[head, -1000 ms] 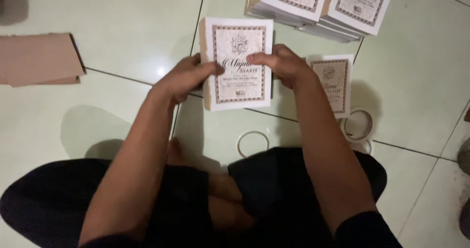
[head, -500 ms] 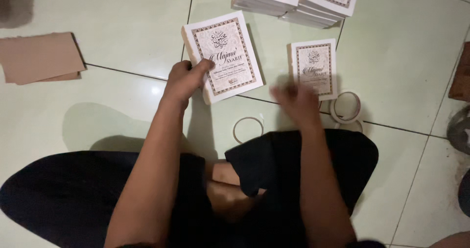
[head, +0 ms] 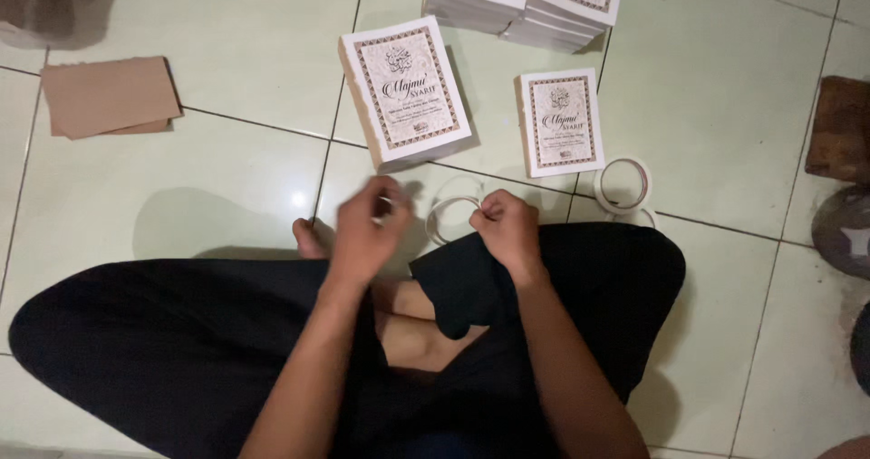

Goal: The person sits on the floor and uses clear adhesive tape to seal the spines of small books. They pull tape from a roll, apply it to the spine, and place the finished books into a stack.

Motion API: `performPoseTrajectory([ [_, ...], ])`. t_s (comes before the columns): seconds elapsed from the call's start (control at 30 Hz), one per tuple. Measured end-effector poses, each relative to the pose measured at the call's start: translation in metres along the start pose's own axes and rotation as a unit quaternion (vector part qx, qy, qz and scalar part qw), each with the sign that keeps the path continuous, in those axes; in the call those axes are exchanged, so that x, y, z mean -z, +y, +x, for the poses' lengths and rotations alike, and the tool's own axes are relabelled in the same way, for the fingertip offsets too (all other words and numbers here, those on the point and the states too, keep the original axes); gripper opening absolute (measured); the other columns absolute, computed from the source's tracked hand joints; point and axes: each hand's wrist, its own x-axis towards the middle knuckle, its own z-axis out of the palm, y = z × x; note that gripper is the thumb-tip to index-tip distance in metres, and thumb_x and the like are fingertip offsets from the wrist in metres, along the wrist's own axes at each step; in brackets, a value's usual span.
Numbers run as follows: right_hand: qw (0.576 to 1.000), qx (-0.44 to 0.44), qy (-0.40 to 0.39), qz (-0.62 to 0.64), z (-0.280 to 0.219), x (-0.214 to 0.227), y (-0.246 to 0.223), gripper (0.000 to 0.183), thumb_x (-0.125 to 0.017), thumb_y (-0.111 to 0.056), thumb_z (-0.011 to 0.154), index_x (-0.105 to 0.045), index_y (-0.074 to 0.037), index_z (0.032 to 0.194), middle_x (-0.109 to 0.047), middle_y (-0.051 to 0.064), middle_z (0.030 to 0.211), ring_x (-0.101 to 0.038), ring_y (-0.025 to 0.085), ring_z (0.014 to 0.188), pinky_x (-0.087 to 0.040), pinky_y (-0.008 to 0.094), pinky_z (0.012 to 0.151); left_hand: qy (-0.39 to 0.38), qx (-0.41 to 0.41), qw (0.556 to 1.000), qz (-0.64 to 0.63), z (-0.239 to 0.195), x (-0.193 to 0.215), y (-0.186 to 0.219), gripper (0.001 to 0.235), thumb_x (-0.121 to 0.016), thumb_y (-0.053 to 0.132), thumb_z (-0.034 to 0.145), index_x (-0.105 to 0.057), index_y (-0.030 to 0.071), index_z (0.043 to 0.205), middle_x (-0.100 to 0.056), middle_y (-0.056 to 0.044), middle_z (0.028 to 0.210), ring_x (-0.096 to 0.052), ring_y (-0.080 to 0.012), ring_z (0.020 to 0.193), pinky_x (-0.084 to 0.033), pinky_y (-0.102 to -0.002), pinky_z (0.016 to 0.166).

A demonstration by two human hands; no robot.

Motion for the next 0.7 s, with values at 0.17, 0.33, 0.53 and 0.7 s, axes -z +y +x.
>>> performPoseTrajectory([
  [0.17, 0.988, 0.038, -0.005, 0.149, -0.013, 0.015, -0.012, 0.023, -0.079, -0.02, 0.075, -0.072, -0.011, 0.095, -0.078, 0.014, 0.092, -0.077, 0.026, 0.091, -0.062, 0.04, 0.08, -0.078, -0.092, 0.991, 0.052, -0.004, -0.022, 0.029, 0.047, -0.079, 0.027, 0.082, -0.063, 0.003, 0.118, -0.071, -0.024, 0.106, -0.072, -0.0447, 0.097, -0.059, -0.057, 0.08],
  [0.33, 0.945, 0.074, -0.012, 0.32, -0.039, 0.036, -0.036, 0.026, -0.087, -0.011, 0.078, -0.067, -0.004, 0.094, -0.069, 0.01, 0.082, -0.071, 0.015, 0.074, -0.061, 0.026, 0.075, -0.172, -0.082, 0.978, 0.08, 0.009, -0.025, 0.045, 0.053, -0.066, 0.032, 0.099, -0.062, -0.01, 0.129, -0.07, -0.033, 0.11, -0.071, -0.0501, 0.101, -0.06, -0.059, 0.08],
  [0.53, 0.941, 0.097, -0.017, 0.325, -0.05, 0.062, -0.063, 0.025, -0.085, -0.007, 0.08, -0.067, -0.001, 0.095, -0.071, 0.012, 0.082, -0.07, 0.015, 0.072, -0.062, 0.028, 0.071, -0.19, -0.053, 0.98, -0.01, 0.039, -0.016, 0.06, 0.022, -0.072, 0.019, 0.087, -0.079, 0.01, 0.105, -0.076, -0.015, 0.087, -0.074, -0.0273, 0.077, -0.06, -0.041, 0.072],
  [0.7, 0.945, 0.109, -0.019, 0.309, -0.054, 0.057, -0.094, 0.024, -0.086, -0.009, 0.078, -0.069, -0.002, 0.092, -0.072, 0.011, 0.079, -0.071, 0.014, 0.069, -0.062, 0.028, 0.07, -0.198, -0.031, 0.978, -0.05, 0.029, 0.018, 0.078, 0.016, -0.072, 0.014, 0.085, -0.081, 0.012, 0.097, -0.072, -0.008, 0.075, -0.067, -0.0175, 0.076, -0.059, -0.036, 0.076],
])
